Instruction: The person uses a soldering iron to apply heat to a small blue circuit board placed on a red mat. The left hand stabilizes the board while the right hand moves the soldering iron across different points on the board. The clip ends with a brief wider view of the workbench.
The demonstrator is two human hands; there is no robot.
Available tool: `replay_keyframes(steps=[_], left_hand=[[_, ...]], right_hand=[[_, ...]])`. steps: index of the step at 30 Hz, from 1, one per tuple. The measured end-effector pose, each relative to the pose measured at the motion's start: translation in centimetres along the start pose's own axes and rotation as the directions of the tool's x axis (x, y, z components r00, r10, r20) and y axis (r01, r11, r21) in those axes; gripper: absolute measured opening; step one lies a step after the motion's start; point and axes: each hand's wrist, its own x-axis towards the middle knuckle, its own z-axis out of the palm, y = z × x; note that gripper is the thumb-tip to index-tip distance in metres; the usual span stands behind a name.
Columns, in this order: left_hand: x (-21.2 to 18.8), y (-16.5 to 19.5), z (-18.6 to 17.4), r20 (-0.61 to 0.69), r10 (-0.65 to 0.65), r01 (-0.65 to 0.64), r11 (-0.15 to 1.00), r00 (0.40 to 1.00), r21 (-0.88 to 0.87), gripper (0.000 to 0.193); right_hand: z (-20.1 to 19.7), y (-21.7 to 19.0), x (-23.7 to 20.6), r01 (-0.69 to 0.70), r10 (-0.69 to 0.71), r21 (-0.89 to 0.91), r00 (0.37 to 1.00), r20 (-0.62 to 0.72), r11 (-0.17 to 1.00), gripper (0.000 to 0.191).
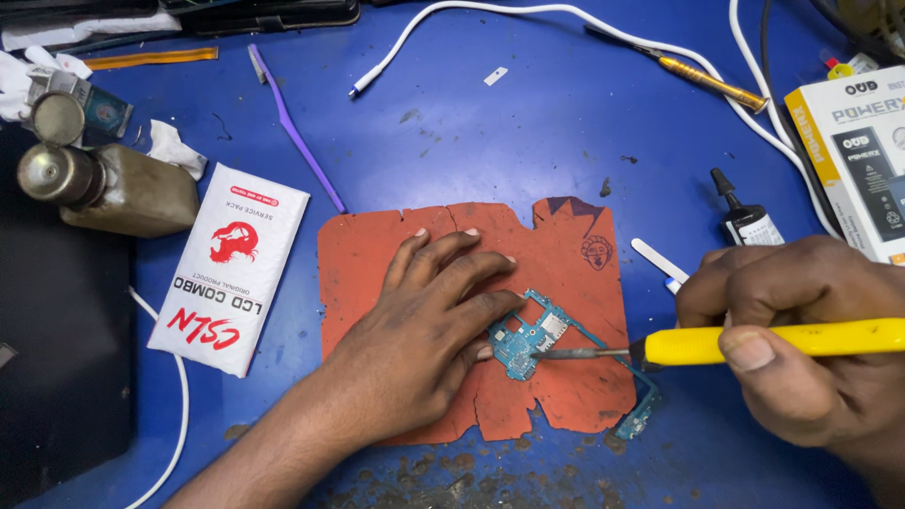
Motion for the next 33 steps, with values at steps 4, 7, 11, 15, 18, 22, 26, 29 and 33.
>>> replay_keyframes(steps=[4, 7, 11, 15, 18, 22, 26, 29, 33], left_hand=[[-0.1, 0.2, 0.1, -0.006, -0.005, 0.004, 1.0, 1.0, -0.01, 0.045], [0.0, 0.4, -0.2, -0.005, -0.007, 0.007, 1.0, 1.0, -0.011, 0.044], [0.1, 0.9, -0.5, 0.004, -0.009, 0.009, 1.0, 1.0, -0.008, 0.044], [0.1, 1.1, -0.7, 0.004, -0.009, 0.009, 1.0, 1.0, -0.007, 0.044], [0.2, 1.3, -0.8, 0.002, -0.004, 0.004, 1.0, 1.0, -0.003, 0.044], [0.2, 1.2, -0.7, 0.01, -0.006, 0.006, 1.0, 1.0, 0.002, 0.045], [0.2, 0.9, -0.6, 0.005, -0.003, 0.003, 1.0, 1.0, -0.004, 0.044], [0.0, 0.7, -0.4, 0.002, -0.004, 0.004, 1.0, 1.0, -0.007, 0.044], [0.0, 0.5, -0.3, 0.0, -0.008, 0.008, 1.0, 1.0, -0.004, 0.044]], right_hand=[[0.0, -0.2, 0.1, 0.005, -0.004, -0.018, 1.0, 0.01, 1.0, 0.015], [-0.2, -0.5, 0.0, 0.016, -0.016, 0.012, 1.0, -0.017, 1.0, 0.014], [-0.4, -0.9, 0.0, -0.002, 0.001, -0.055, 1.0, -0.017, 0.998, 0.012], [-0.6, -1.1, 0.1, 0.018, -0.019, -0.026, 1.0, -0.021, 0.999, 0.01], [-0.8, -1.3, 0.1, 0.036, -0.036, -0.041, 0.999, 0.006, 0.999, 0.01], [-0.8, -1.4, 0.3, 0.009, -0.009, 0.001, 1.0, -0.025, 1.0, 0.008], [-0.6, -1.3, 0.1, 0.018, -0.018, -0.022, 1.0, 0.005, 1.0, 0.012], [-0.4, -1.0, -0.1, -0.03, 0.03, 0.001, 0.999, -0.022, 1.0, 0.013], [-0.5, -0.4, -0.3, -0.032, 0.032, -0.003, 0.999, 0.001, 0.999, 0.013]])
